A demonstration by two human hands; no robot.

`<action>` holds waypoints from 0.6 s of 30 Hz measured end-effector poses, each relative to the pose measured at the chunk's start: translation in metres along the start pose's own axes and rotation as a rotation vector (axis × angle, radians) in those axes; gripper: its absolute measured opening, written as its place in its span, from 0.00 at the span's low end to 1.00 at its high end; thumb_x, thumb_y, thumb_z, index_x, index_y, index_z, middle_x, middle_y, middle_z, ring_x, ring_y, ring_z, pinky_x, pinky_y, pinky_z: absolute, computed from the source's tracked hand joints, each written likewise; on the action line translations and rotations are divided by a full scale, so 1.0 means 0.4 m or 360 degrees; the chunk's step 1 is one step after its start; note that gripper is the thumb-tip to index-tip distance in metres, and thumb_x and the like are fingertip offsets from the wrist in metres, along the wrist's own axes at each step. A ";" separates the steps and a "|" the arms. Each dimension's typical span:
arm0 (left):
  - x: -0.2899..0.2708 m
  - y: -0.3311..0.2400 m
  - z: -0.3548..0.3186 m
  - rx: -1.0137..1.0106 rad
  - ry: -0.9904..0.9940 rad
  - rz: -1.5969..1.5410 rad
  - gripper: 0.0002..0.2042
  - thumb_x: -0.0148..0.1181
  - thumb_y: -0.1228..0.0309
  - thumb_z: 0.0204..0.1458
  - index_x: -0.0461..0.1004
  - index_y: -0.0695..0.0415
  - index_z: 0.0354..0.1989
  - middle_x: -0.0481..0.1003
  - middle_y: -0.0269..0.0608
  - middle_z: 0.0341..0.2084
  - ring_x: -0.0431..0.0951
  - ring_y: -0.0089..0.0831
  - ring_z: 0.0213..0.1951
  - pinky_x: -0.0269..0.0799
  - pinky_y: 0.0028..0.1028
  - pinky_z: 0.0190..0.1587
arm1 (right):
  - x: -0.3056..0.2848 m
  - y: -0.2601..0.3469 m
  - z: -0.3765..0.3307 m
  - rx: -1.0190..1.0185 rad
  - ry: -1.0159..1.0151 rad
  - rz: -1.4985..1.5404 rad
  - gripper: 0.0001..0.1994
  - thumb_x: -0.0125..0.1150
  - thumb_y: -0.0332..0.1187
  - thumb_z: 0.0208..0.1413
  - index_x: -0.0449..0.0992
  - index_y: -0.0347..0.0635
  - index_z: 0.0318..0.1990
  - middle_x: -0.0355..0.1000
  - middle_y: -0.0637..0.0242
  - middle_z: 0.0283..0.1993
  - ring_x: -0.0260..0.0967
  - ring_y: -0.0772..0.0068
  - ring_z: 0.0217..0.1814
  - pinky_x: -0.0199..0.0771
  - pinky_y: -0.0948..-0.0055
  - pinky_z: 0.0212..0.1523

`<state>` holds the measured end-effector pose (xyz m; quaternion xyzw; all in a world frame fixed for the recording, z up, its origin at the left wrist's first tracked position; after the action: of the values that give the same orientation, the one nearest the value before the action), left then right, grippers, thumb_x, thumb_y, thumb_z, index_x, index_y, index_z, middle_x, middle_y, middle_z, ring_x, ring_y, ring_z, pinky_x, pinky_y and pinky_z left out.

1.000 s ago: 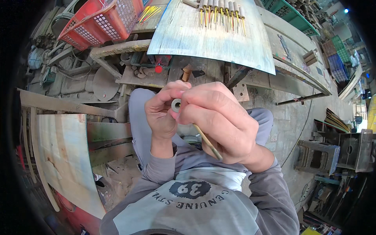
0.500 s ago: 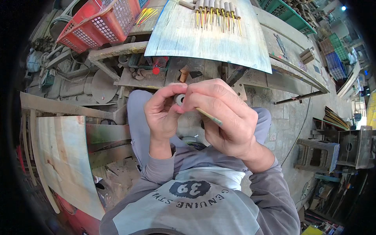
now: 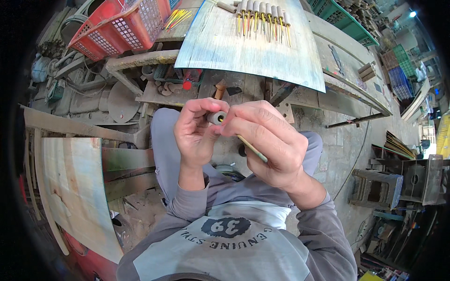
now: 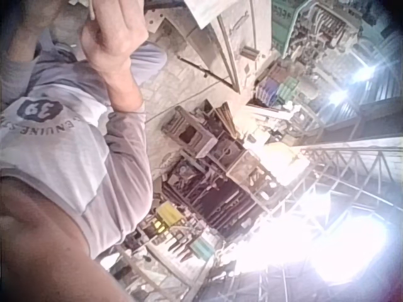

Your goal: The person sits on the floor in a workshop and assembles small wooden components. They insert thin colored sticks into cylindrical wooden pieces and use a metal tool to tap them into place. The person repeats this process with multiple sticks and wooden cylinders.

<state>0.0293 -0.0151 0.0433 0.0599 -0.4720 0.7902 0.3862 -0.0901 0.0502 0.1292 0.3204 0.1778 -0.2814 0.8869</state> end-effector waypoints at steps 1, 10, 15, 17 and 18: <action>-0.003 0.001 -0.001 0.0034 0.0027 0.0036 0.13 0.62 0.75 0.50 0.67 0.64 0.42 0.73 0.44 0.37 0.76 0.24 0.37 0.72 0.22 0.42 | 0.001 -0.002 0.003 -0.0002 0.0005 -0.0009 0.17 0.54 0.14 0.26 0.75 0.30 0.33 0.72 0.54 0.34 0.72 0.58 0.34 0.72 0.68 0.35; -0.015 0.021 0.007 0.0233 0.0067 0.0205 0.08 0.60 0.78 0.47 0.69 0.62 0.34 0.74 0.45 0.32 0.73 0.25 0.31 0.69 0.20 0.35 | 0.015 -0.015 0.000 0.0003 0.0005 -0.0005 0.19 0.53 0.14 0.25 0.75 0.31 0.33 0.72 0.56 0.34 0.72 0.58 0.34 0.72 0.69 0.34; -0.012 0.014 0.004 0.0153 0.0037 0.0160 0.07 0.60 0.78 0.47 0.69 0.63 0.33 0.74 0.45 0.31 0.73 0.24 0.30 0.70 0.20 0.33 | 0.011 -0.010 0.003 0.0044 0.0018 -0.0015 0.18 0.54 0.13 0.26 0.75 0.32 0.33 0.72 0.56 0.34 0.72 0.59 0.33 0.72 0.70 0.33; -0.010 0.014 0.003 0.0137 0.0034 0.0157 0.07 0.60 0.78 0.47 0.69 0.63 0.32 0.74 0.44 0.30 0.73 0.24 0.30 0.70 0.20 0.33 | 0.009 -0.008 0.005 0.0068 0.0025 -0.0007 0.18 0.54 0.12 0.26 0.76 0.32 0.33 0.72 0.57 0.33 0.72 0.59 0.33 0.72 0.70 0.33; -0.010 0.012 0.004 0.0127 0.0035 0.0154 0.07 0.60 0.77 0.47 0.69 0.63 0.32 0.74 0.44 0.30 0.73 0.24 0.30 0.70 0.20 0.32 | 0.008 -0.008 0.005 0.0057 0.0031 -0.0011 0.18 0.54 0.12 0.26 0.76 0.32 0.33 0.72 0.57 0.33 0.72 0.59 0.33 0.72 0.70 0.33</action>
<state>0.0285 -0.0197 0.0390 0.0437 -0.4381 0.8268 0.3502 -0.0895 0.0456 0.1274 0.3382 0.1824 -0.2845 0.8783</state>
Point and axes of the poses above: each hand's wrist, its own z-axis towards the middle knuckle, its own x-axis out of the palm, y = z × x, the point moved 1 cm from there along z, towards the middle knuckle
